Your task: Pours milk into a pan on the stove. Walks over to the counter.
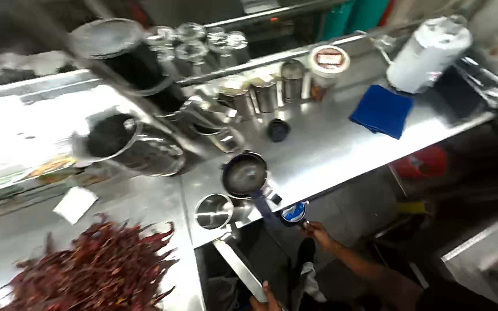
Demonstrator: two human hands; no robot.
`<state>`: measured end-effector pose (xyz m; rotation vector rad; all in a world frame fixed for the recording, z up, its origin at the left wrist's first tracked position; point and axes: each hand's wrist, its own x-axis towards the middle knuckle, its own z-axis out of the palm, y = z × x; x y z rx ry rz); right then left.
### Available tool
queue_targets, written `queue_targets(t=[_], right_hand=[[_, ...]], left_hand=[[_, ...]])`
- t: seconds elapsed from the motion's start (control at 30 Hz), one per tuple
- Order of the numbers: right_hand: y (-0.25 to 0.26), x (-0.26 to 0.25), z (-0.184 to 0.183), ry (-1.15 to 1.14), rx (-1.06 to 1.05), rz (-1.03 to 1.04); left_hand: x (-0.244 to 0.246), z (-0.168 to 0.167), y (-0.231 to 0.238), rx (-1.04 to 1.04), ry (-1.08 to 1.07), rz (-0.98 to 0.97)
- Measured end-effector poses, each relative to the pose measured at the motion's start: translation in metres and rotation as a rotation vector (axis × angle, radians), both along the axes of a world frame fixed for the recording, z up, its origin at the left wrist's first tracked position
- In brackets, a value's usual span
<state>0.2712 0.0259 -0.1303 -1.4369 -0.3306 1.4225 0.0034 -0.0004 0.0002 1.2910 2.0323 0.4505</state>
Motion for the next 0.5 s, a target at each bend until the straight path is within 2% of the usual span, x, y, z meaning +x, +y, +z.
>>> queue_targets(t=[0.07, 0.13, 0.23, 0.27, 0.37, 0.43, 0.5], right_hand=[[-0.091, 0.0, 0.034, -0.059, -0.023, 0.033], [-0.185, 0.008, 0.077, -0.191, -0.07, 0.043], [-0.302, 0.022, 0.161, -0.354, -0.185, -0.004], [-0.337, 0.023, 0.189, -0.394, -0.227, -0.05], [-0.423, 0.019, 0.247, -0.494, -0.293, -0.245], [-0.467, 0.012, 0.261, -0.549, -0.273, -0.407], [-0.505, 0.014, 0.26, -0.622, -0.243, -0.531]], left_hand=[[0.002, 0.0, 0.002, -0.025, -0.101, -0.132], [0.021, 0.004, 0.01, -0.12, -0.277, -0.185], [0.064, 0.01, 0.033, -0.249, -0.513, -0.162], [0.077, 0.009, 0.04, -0.334, -0.547, -0.226], [0.119, 0.004, 0.027, -0.428, -0.504, -0.607], [0.15, 0.015, -0.014, -0.409, -0.481, -0.887], [0.192, 0.038, -0.071, -0.309, -0.515, -1.159]])
